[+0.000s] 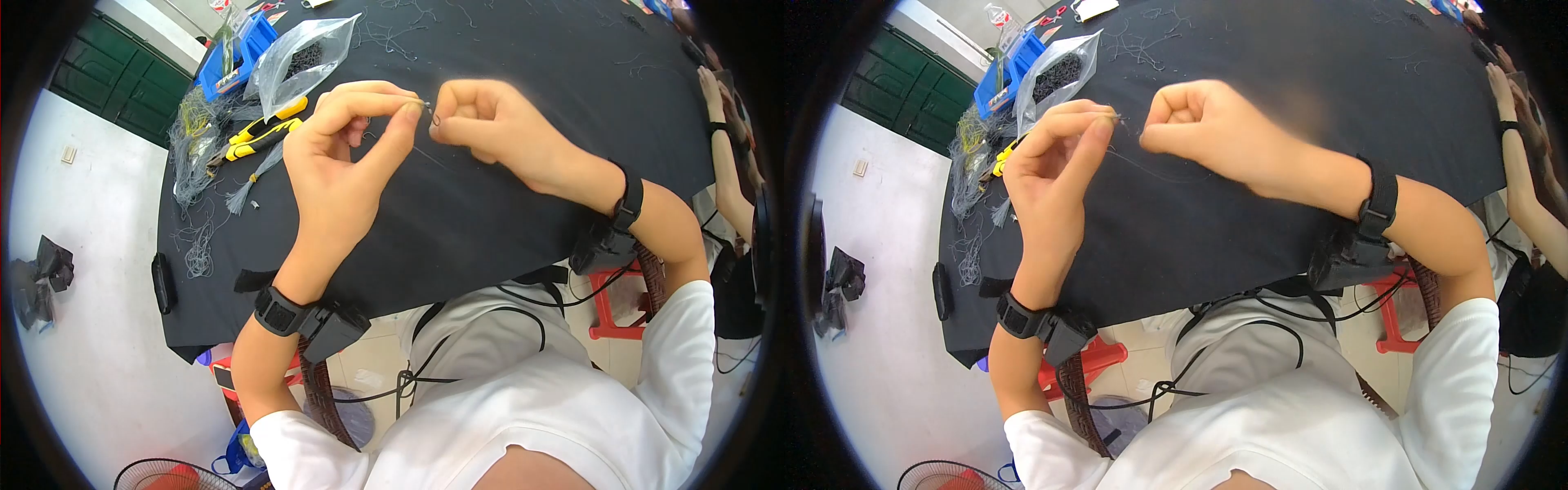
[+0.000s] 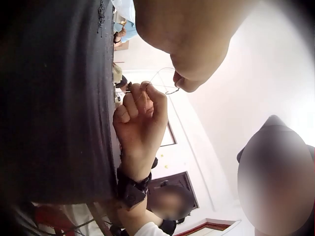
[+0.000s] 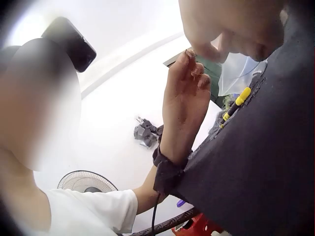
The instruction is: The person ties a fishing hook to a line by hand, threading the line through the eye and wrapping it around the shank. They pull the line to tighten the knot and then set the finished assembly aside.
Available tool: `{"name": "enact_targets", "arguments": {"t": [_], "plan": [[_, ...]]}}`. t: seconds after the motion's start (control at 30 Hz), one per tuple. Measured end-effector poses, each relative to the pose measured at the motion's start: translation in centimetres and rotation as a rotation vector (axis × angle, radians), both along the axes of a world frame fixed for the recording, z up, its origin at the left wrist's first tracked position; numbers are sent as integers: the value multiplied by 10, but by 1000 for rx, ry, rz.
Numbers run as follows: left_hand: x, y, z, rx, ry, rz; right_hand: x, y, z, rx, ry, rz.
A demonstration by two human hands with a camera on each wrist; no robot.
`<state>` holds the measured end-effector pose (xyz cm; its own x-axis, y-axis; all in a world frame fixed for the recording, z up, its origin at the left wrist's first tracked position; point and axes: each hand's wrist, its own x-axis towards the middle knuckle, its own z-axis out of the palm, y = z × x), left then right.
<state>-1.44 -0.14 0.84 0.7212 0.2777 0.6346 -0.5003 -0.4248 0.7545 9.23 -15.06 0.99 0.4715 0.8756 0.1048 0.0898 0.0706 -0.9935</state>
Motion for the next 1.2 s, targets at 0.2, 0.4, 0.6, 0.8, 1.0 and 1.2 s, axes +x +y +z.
{"name": "enact_targets", "arguments": {"t": [0.2,0.4,0.6,0.8,1.0,1.2], "plan": [[4,3,-4,-57,-15,81,-12,-1,-3,117,-88,73],[0,-2,2,158,24,210,-18,-7,9,270,-645,-106],[-1,-6,7,442,-50,226,-6,-12,25,346,-906,-174],[2,-8,7,499,-49,131,11,-12,32,307,-844,-174],[2,-8,9,549,-87,104,22,-8,28,267,-651,-129],[0,-7,11,520,-131,89,28,-1,14,134,-318,-94]]}}
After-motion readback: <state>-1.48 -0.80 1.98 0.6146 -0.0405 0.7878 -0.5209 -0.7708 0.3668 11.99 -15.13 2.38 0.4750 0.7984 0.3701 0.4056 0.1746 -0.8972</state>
